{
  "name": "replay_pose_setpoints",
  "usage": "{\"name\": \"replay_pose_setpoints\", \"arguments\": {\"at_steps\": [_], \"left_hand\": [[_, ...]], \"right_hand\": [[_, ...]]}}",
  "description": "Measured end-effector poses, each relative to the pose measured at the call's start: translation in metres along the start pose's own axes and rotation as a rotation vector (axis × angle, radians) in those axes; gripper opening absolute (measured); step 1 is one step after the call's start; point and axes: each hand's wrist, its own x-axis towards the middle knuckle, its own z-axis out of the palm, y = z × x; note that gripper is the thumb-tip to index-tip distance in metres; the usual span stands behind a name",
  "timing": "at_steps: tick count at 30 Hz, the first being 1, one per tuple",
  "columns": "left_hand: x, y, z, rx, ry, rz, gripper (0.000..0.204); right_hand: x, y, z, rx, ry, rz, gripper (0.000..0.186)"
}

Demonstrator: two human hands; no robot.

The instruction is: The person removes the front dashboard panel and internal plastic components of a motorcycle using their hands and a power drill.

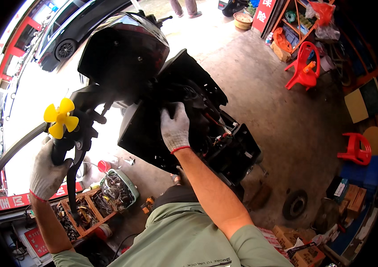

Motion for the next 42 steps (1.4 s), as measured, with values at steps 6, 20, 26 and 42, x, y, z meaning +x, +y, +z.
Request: {"name": "replay_pose_setpoints", "arguments": {"at_steps": [6,20,26,42], "left_hand": [[0.001,0.002,-0.002,-0.048,-0.006,-0.032,0.032],[0.003,0.002,-0.004,-0.025,-0.003,-0.045,0.03],[0.006,0.004,-0.004,0.01,-0.005,-0.028,0.031],[0.006,0.002,-0.004,-0.022,-0.01,-0.023,0.031]], "right_hand": [[0.0,-0.004,0.0,-0.123,0.014,-0.012,0.019],[0.003,-0.006,0.005,-0.219,0.068,-0.194,0.015],[0.004,-0.007,0.003,-0.245,0.043,-0.223,0.014],[0.01,-0.004,0.014,-0.334,0.044,-0.232,0.015]]}}
